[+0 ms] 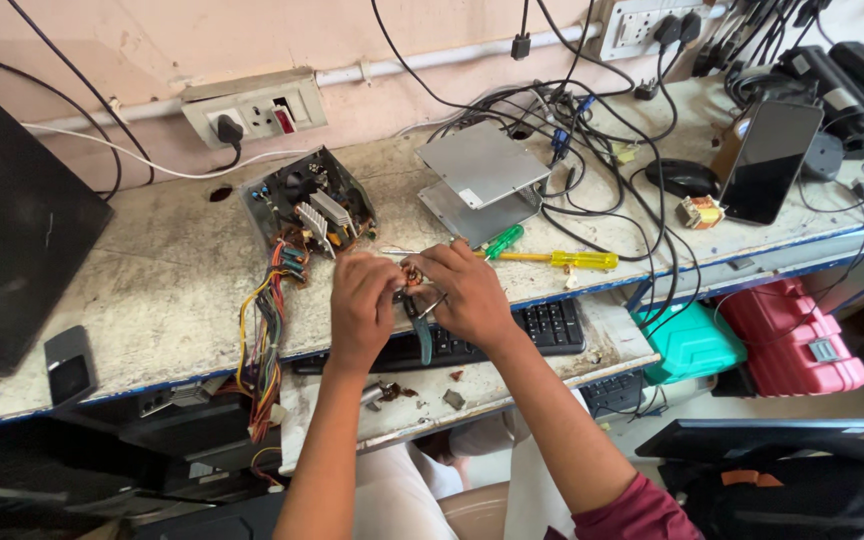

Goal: The person sits at a cluttered workbench and uses a screwdriver to adjust a small electronic component held in both hands. The person repeatedly turns the component and manipulates internal parts with the screwdriver while other tools and electronics remain on the table.

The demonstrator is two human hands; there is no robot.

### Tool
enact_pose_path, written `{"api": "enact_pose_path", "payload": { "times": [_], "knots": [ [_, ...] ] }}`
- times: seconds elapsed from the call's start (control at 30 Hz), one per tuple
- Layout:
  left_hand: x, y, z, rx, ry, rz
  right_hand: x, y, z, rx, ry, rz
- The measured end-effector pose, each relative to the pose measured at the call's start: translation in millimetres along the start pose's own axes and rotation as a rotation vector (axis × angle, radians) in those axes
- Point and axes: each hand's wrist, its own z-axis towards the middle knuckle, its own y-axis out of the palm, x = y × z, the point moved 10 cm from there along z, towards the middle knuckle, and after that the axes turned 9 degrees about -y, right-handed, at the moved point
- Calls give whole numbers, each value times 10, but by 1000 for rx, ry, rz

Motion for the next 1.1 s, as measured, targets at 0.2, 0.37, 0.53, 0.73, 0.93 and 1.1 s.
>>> {"api": "enact_pose_path", "payload": {
  "times": [0.2, 0.37, 0.53, 0.73, 0.93, 1.1],
  "knots": [
    [-511, 300, -32, -209, -413, -339, -4, 5, -9, -11, 12, -24],
    [-749, 439, -128, -229, -562, -408, -8, 9, -24, 7, 19, -8],
    [-761, 432, -129, -204, -611, -523, 12, -41, -24, 45, 46, -26],
    [-599, 348, -74, -232, -543, -375, -30, -61, -15, 39, 11, -32],
    [-495, 237, -33, -159, -428, -400, -62, -40, -1, 24, -17, -86],
    [-439, 164, -21, -108, -391, -392, -48, 11, -7, -24, -1, -49]
  ]
}}
